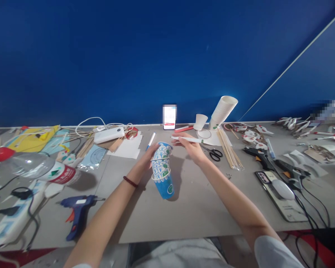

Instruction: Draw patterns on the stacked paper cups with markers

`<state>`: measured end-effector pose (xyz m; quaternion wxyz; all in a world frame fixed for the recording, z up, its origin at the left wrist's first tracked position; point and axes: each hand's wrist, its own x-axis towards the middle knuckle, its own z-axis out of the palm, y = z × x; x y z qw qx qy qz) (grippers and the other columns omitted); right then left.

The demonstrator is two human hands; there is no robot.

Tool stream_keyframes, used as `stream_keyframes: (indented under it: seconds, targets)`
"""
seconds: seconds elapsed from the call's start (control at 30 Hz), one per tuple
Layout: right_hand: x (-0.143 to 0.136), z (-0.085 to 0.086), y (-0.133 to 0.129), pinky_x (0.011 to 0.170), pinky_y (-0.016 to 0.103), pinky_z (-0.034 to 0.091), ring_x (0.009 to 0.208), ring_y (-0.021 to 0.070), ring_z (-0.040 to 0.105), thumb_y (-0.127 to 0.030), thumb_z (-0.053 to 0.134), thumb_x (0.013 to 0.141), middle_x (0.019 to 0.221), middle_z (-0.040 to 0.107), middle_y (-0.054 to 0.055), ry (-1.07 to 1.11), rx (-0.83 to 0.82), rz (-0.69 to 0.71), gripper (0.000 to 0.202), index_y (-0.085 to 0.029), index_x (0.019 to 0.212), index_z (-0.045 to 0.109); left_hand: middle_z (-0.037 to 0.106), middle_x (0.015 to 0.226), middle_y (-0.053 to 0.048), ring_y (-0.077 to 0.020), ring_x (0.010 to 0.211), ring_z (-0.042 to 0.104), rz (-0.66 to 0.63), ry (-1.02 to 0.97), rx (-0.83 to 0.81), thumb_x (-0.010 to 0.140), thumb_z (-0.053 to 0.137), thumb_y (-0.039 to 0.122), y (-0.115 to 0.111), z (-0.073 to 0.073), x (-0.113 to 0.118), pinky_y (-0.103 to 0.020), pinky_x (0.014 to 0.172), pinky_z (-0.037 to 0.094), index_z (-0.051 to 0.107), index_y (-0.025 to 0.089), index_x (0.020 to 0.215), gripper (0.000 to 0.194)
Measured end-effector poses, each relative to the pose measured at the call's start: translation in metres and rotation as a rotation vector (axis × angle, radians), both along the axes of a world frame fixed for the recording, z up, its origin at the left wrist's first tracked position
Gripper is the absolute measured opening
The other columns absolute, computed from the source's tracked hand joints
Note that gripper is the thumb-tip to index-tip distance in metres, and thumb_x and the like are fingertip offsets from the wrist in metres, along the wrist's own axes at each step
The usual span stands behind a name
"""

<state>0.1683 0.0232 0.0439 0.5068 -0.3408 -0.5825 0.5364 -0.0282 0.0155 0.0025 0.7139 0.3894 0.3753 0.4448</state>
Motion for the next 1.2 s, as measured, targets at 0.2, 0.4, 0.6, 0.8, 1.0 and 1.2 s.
stream_keyframes:
  seconds: [0.2,0.4,0.6,0.8,1.0,1.2]
  targets:
    - [-0.006,0.002,-0.009,0.081,0.037,0.057,0.085,0.0183,0.069,-0.029,0.065,0.079,0.084,0.068,0.002,-0.062,0.001,-0.102,0.010,-0.022,0.086,0.063,0.076,0.088,-0.011,-0.0267,0.084,0.071,0.037,0.062,-0.016,0.071,0.072,0.057,0.000,-0.012,-0.001,-0.034,0.072,0.053,0.072,0.015,0.100,0.051]
    - [-0.006,0.009,-0.015,0.059,0.028,0.051,0.066,0.0149,0.063,-0.024,0.064,0.076,0.071,0.067,0.001,-0.246,0.082,-0.174,0.004,-0.020,0.076,0.063,0.076,0.089,-0.010,-0.0251,0.082,0.070,0.003,0.069,0.009,0.070,0.075,0.056,0.001,-0.019,-0.004,-0.033,0.072,0.052,0.073,0.016,0.098,0.048]
    - [-0.006,0.012,-0.019,0.064,0.028,0.053,0.071,0.0149,0.064,-0.022,0.063,0.078,0.078,0.069,0.001,-0.302,0.180,-0.168,0.002,-0.021,0.079,0.065,0.073,0.078,-0.005,-0.0190,0.069,0.067,0.031,0.073,0.005,0.066,0.078,0.056,0.001,-0.014,-0.003,-0.029,0.064,0.050,0.073,0.016,0.090,0.046]
    - [-0.006,0.013,-0.022,0.069,0.031,0.055,0.076,0.0169,0.065,-0.022,0.062,0.079,0.082,0.070,0.002,-0.363,0.237,-0.185,0.005,-0.022,0.082,0.066,0.070,0.072,-0.004,-0.0156,0.062,0.062,0.042,0.072,0.017,0.066,0.079,0.052,0.000,-0.010,-0.001,-0.025,0.057,0.044,0.072,0.015,0.085,0.042]
    - [-0.006,0.011,-0.021,0.069,0.032,0.053,0.075,0.0177,0.065,-0.024,0.063,0.080,0.083,0.071,0.002,-0.396,0.271,-0.201,0.006,-0.022,0.084,0.066,0.066,0.064,-0.001,-0.0132,0.055,0.055,0.076,0.100,-0.002,0.062,0.081,0.050,-0.001,-0.007,0.000,-0.024,0.050,0.036,0.069,0.016,0.077,0.039]
    - [-0.007,0.011,-0.021,0.069,0.032,0.053,0.076,0.0179,0.065,-0.023,0.062,0.079,0.082,0.071,0.002,-0.398,0.269,-0.199,0.006,-0.022,0.083,0.066,0.060,0.057,0.001,-0.0098,0.049,0.049,0.055,0.077,-0.026,0.056,0.084,0.053,-0.002,-0.001,0.002,-0.022,0.045,0.032,0.066,0.017,0.070,0.042]
